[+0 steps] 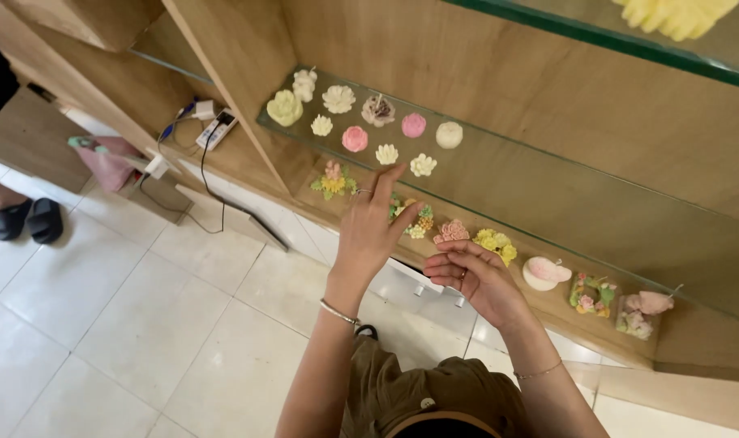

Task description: Picking up various flower-shaped wax decorative items from a glass shelf and placing them on a wooden workbench.

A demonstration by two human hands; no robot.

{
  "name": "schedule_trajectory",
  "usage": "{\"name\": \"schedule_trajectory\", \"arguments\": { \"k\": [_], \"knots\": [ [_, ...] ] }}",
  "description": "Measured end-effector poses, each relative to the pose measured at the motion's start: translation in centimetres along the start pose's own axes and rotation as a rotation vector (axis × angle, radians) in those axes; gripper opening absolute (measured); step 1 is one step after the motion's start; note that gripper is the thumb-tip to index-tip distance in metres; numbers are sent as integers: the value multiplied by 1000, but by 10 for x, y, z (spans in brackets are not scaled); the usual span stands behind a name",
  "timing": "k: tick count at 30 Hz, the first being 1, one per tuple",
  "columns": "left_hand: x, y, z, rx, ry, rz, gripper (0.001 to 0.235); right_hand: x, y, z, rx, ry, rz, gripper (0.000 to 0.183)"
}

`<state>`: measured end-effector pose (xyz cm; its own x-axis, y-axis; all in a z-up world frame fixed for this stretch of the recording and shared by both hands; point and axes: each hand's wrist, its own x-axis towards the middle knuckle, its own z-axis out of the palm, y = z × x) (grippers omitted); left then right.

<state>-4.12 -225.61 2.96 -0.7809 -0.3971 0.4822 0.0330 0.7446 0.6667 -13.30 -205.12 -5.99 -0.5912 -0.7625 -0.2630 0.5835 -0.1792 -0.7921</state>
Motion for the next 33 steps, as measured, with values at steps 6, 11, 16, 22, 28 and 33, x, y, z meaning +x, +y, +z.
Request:
{"name": "schedule_trajectory", "arguments": {
  "k": [6, 11, 16, 22, 28, 33],
  "knots": [
    [53, -50, 8, 161, -126, 288, 51, 26, 10, 31, 56, 130, -52, 25],
    [78, -70, 26, 156, -273, 365, 48, 29, 15, 44, 69, 233, -97, 25],
    [84, -76, 32, 107, -313, 413, 40, 29, 23, 50, 79, 303, -119, 24],
    [85, -65, 16, 61, -333, 472, 37, 29, 32, 60, 114, 334, -174, 25],
    [67, -33, -6, -252, -351, 494, 34, 10, 23, 78, 191, 371, -337, 33],
    [52, -13, 1, -522, -459, 437, 45, -23, 27, 83, 309, 440, -627, 41]
  ]
}}
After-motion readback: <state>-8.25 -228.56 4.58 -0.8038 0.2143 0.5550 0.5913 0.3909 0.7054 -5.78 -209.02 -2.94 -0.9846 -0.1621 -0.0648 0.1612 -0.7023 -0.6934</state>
